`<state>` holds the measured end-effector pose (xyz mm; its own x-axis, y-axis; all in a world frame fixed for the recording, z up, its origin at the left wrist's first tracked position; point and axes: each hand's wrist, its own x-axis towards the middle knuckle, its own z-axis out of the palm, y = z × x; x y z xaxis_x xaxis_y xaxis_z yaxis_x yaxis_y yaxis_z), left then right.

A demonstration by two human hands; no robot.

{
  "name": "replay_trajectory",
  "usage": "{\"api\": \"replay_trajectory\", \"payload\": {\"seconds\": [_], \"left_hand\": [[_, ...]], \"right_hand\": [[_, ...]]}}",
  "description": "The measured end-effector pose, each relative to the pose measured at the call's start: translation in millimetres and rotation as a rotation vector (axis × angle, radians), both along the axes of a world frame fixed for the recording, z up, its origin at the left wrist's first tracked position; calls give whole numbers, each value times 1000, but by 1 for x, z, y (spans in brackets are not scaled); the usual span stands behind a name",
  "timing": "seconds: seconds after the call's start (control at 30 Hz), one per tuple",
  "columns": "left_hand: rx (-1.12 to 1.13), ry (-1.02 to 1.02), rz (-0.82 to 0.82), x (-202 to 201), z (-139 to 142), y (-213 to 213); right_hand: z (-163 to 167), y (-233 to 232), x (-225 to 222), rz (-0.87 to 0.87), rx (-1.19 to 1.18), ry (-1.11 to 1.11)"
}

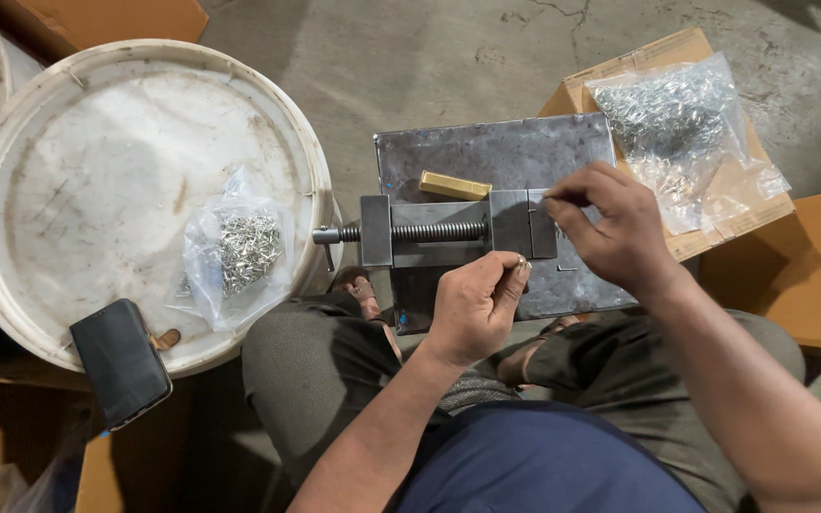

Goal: The person sits cross-legged and repeatedly picks up small metal fasteners from a plastic bag and a metal plate, then places them into a bench vise. The person uses both hands to handle the fasteners and adjust the vise.

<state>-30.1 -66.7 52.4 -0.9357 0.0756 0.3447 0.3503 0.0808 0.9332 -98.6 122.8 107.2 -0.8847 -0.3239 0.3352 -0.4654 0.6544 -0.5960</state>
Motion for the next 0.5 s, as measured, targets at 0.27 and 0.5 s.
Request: {"api": "replay_trajectory", "payload": {"seconds": [0.27, 0.5], "left_hand": [[-42, 15, 5, -1, 3, -3], [-37, 32, 1, 0, 4, -3]], "right_hand": [[15, -12, -7, 61, 99, -14], [12, -12, -5, 47, 125, 7]]}}
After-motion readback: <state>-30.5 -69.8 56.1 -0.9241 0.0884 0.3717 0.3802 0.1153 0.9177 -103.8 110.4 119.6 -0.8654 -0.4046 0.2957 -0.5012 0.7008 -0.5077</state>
